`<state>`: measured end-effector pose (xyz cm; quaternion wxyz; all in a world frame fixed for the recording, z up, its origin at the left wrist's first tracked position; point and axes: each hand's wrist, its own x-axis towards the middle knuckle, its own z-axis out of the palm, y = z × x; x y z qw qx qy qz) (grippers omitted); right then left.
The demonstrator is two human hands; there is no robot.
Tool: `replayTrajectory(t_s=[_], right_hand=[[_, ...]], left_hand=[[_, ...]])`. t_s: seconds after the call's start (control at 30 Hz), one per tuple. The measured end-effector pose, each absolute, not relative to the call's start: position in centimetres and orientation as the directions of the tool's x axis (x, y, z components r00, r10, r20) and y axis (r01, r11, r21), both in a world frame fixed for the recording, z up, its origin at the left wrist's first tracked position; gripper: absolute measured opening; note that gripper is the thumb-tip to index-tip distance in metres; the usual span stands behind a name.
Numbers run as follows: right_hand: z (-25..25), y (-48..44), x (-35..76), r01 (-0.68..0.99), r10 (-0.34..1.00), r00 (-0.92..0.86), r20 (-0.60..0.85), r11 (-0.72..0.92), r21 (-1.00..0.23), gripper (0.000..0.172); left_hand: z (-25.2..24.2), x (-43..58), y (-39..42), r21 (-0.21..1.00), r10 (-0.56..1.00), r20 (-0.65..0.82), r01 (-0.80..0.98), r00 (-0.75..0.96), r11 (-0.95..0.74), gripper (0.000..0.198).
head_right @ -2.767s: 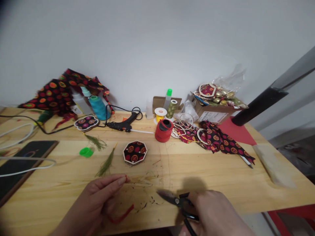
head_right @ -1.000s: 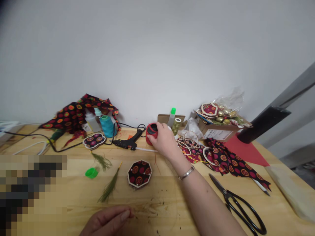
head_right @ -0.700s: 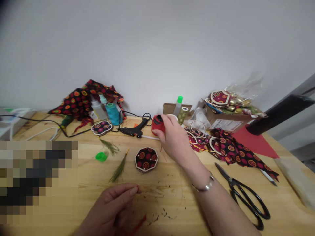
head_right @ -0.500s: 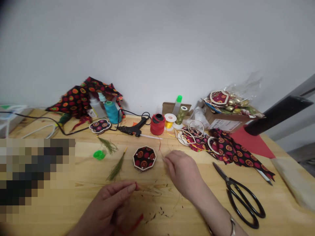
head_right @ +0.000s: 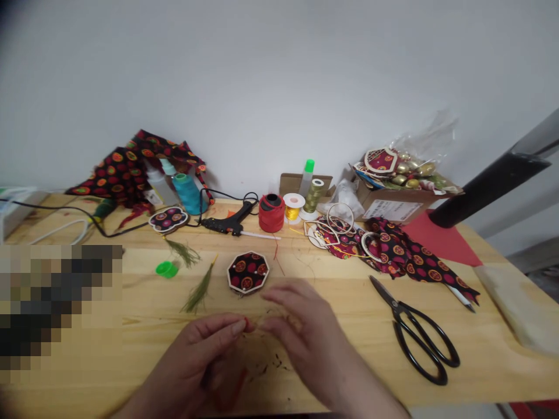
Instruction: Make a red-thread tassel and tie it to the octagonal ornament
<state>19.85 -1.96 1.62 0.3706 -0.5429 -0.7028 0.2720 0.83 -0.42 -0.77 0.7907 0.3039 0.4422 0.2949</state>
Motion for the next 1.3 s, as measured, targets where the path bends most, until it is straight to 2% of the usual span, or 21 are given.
replayTrajectory(t_s=[0.07,0.13,0.4,0.57,0.7,0.83,1.1,1.23,1.3], right_hand=[[1.4,-2.3,18.1,0.397,0.963,-0.166,0.211,0.261,-0.88,0.028],[0.9,-2.4,17.1,0.303,0.964,-0.18,0.195,0.243,-0.921,0.028],[-0.4,-2.1,16.9,0.216,0.975,-0.067,0.213,0.223,-0.951,0.03],[-0.5,-2.2,16.7,0.269,0.947,-0.02,0.32,0.313,-0.911,0.023],[-0.6,-2.2,16.6,0.381,0.881,-0.044,0.472,0.451,-0.807,0.017],[-0.5,-2.2,16.7,0.461,0.84,-0.083,0.536,0.509,-0.727,0.015],[-0.1,-2.5,17.0,0.5,0.869,-0.118,0.48,0.47,-0.728,0.012],[0.0,-2.6,17.1,0.534,0.901,-0.139,0.411,0.418,-0.735,0.014],[0.2,-2.7,17.2,0.548,0.914,-0.153,0.375,0.395,-0.737,0.015]], left_hand=[[-0.7,0.9,-0.6,0.74,0.719,-0.498,-0.194,0.485,0.644,0.026],[-0.7,0.9,-0.7,0.741,0.713,-0.488,-0.192,0.504,0.643,0.028],[-1.2,0.7,-0.8,0.723,0.715,-0.47,-0.238,0.518,0.648,0.026],[-1.0,0.7,-0.7,0.662,0.699,-0.493,-0.297,0.519,0.688,0.038],[-0.6,0.8,-0.7,0.621,0.667,-0.517,-0.3,0.537,0.724,0.04],[-0.5,0.8,-0.8,0.602,0.657,-0.518,-0.312,0.549,0.735,0.042],[-0.8,0.8,-1.0,0.595,0.646,-0.5,-0.314,0.577,0.74,0.039],[-1.2,0.7,-1.1,0.659,0.665,-0.476,-0.267,0.576,0.703,0.023],[-1.4,0.6,-1.1,0.689,0.67,-0.473,-0.234,0.573,0.686,0.023]])
